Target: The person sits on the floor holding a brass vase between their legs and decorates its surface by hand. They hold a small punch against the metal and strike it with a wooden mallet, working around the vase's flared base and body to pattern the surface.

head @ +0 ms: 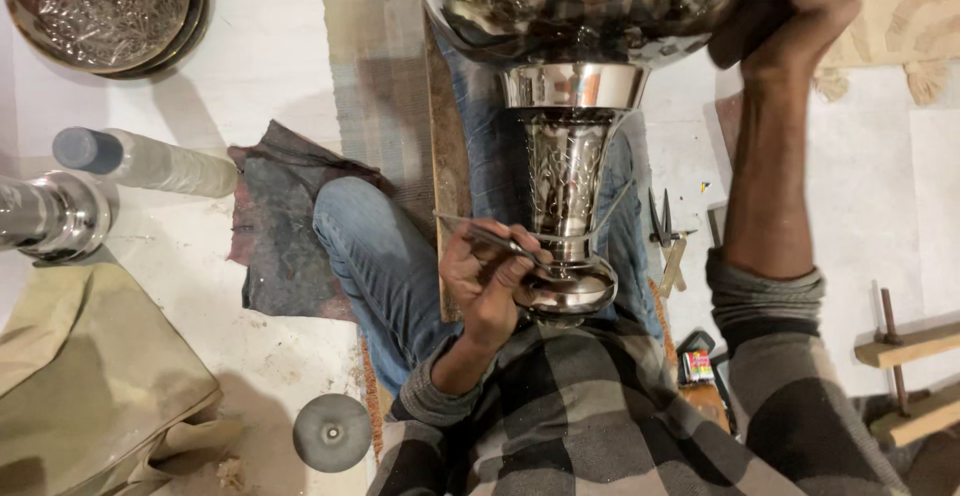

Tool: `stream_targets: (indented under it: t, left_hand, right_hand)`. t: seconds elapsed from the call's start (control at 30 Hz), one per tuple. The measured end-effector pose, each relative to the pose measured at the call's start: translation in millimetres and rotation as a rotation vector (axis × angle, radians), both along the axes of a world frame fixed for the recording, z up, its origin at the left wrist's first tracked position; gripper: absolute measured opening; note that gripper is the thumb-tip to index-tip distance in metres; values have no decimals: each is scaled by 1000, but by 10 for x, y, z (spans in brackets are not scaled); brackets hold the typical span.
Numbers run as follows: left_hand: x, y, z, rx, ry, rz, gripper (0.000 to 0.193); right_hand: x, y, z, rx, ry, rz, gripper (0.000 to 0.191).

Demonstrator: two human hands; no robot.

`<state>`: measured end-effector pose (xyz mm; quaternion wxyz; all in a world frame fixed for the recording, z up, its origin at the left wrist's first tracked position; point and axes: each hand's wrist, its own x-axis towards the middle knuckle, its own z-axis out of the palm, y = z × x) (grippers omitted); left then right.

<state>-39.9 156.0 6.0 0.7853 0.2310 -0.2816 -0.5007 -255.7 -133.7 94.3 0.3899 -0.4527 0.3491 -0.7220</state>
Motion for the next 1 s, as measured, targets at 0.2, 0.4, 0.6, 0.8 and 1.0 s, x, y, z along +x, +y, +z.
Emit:
stream_targets:
  t: [0.2, 0.4, 0.6, 0.8, 1.0]
  left_hand:
    - [-170, 95, 231, -68, -122, -4, 25]
    - [-292, 185, 341, -38, -241, -2, 27]
    - [-349, -46, 294, -195, -13, -39, 28]
    - [19, -743, 692, -215, -615, 118, 23]
    - [-75, -1563, 937, -341, -1268, 67, 31]
  right_hand:
    - [322, 34, -357, 202, -502, 241, 43]
    - [501, -11, -658, 345, -638, 349, 49]
    - [230, 642, -653, 364, -373, 175, 26]
    - [29, 2199, -1002, 346, 317, 107, 23]
    - [-140, 2683, -1500, 355, 415, -68, 20]
